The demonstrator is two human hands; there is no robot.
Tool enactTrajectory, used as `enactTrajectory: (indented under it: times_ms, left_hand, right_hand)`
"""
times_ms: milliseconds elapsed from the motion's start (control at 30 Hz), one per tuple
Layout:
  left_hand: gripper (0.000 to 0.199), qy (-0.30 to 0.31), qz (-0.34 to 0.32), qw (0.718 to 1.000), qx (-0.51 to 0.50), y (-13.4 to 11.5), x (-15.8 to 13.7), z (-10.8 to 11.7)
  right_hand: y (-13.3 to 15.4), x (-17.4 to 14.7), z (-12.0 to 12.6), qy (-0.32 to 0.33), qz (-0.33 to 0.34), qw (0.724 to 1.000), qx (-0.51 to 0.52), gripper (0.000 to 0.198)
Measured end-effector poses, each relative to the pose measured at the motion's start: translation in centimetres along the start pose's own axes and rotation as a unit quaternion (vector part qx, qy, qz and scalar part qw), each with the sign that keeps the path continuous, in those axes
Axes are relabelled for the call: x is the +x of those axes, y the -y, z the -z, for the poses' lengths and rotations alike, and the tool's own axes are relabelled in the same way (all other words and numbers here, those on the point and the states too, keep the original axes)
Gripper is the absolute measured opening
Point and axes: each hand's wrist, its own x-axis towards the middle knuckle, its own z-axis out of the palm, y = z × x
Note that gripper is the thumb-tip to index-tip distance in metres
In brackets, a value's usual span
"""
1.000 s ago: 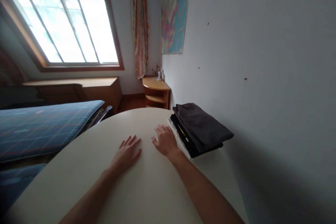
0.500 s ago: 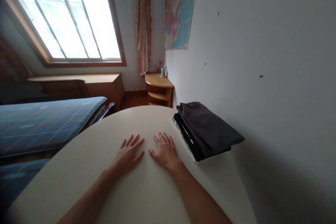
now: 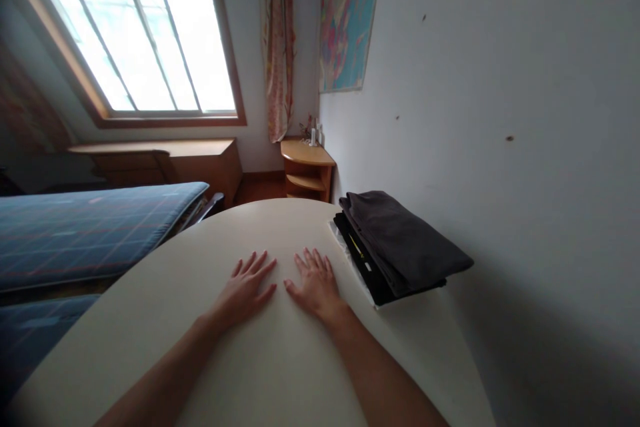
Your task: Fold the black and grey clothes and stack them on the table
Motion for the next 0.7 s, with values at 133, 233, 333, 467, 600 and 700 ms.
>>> enactTrajectory:
  times_ms: [133, 233, 333, 467, 600, 700]
  left_hand:
    - [0.061, -0.002, 0.0, 1.0, 0.013, -0.1, -0.1, 0.1]
    - [0.061, -0.01, 0.001, 1.0, 0.016, -0.2, -0.1, 0.0]
    - [0.059, -0.011, 0.004, 1.0, 0.017, -0.3, -0.1, 0.0]
    - [0.059, -0.006, 0.005, 1.0, 0.016, -0.2, 0.0, 0.0]
    - [0.06, -0.008, 0.001, 1.0, 0.009, -0.1, 0.0, -0.1]
    - [0.059, -0.011, 0.0, 1.0, 0.007, 0.0, -0.1, -0.2]
  right_hand:
    - [-0.2, 0.0, -0.4, -0.014, -0.001, 1.0, 0.002, 0.073]
    - [-0.2, -0.1, -0.5, -0.017, 0.0, 1.0, 0.003, 0.071]
    - [-0.1, -0.1, 0.4, -0.018, 0.007, 1.0, -0.007, 0.065]
    - [0.3, 0.0, 4.4, -0.076, 0.012, 0.996, -0.053, 0.034]
    - [-0.6, -0.2, 10.5, -0.216, -0.055, 0.96, -0.166, 0.031]
    - [-2.8, -0.4, 14.2, -0.246, -0.158, 0.936, -0.199, 0.031]
